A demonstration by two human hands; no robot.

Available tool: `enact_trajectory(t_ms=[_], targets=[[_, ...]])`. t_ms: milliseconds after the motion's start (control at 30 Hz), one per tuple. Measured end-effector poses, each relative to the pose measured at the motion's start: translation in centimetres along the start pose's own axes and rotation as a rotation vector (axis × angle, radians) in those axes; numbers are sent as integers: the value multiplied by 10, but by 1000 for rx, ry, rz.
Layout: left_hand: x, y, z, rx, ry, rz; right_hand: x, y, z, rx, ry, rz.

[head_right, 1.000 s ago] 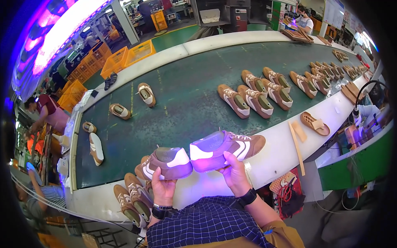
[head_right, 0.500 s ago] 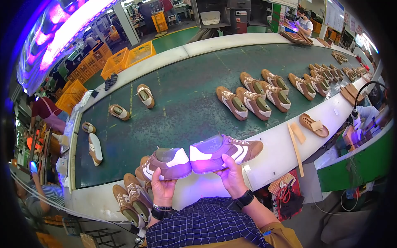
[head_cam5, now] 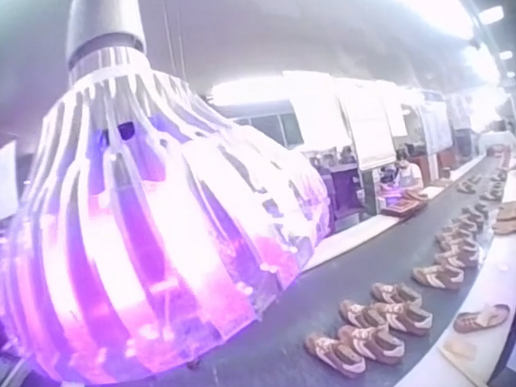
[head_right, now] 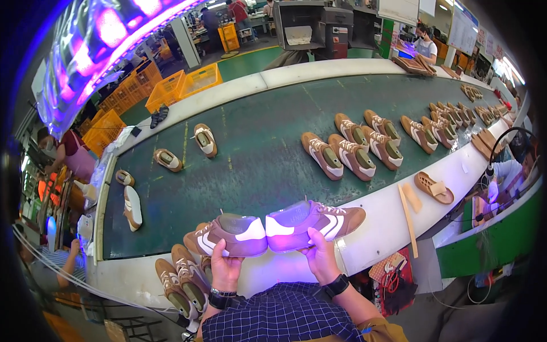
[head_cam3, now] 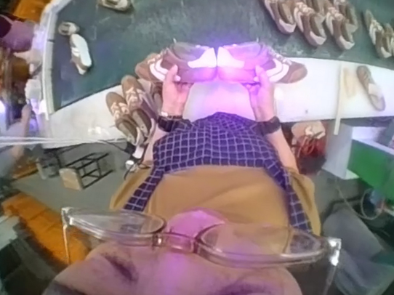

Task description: The recorder is inspecting and handling shoes on a production line, placing them on a conveyor belt and checking for quality under a specialized light.

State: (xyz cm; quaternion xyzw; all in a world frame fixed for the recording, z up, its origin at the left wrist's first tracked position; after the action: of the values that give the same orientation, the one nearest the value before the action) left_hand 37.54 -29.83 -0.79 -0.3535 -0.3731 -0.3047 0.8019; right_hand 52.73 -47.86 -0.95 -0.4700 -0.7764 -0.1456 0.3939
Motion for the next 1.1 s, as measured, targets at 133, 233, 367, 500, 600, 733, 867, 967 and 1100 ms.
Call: enact_trajectory(t_ms=[133,233,367,500,600,733,867,967,1100], targets=[[-1,0,3,48,87,10,-1,1,-2,-26,-52,-50],[-2,-1,4,66,104,17,-1,1,-3,-46,-70,-34],[-5,-1,3,59,112,-12,-2,1,-6,-73,-67,-42],[-7,-1,3,46,118,18,-3,0,-6,-78,-93,-40],[-7,-1,2,26,135,31,-6,-1,-8,-68,-84,-25],[-9,2,-4,-89,77,11,-21,-2,-20,2,-119,-11],[-22,10,-14,-246,33,-55,-54,4,-39,-59,44,88],[-38,10,-16,-458,158,-269,-100,1,-65,69,11,50],[-68,4,-13,-509,198,-74,-165,-15,-107,-75,-789,245]])
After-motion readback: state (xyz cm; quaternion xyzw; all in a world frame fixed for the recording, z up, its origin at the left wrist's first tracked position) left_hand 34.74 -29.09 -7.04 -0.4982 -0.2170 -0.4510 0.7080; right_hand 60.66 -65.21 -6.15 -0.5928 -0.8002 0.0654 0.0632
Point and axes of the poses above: each hand's wrist, its own y-axis towards the middle knuckle, its own x-axis out of the palm, z = x × y, the point moved 2 cm from there along y, towards the middle knuckle, and after that the axes turned 8 degrees about -x, right-handed, at the moved point
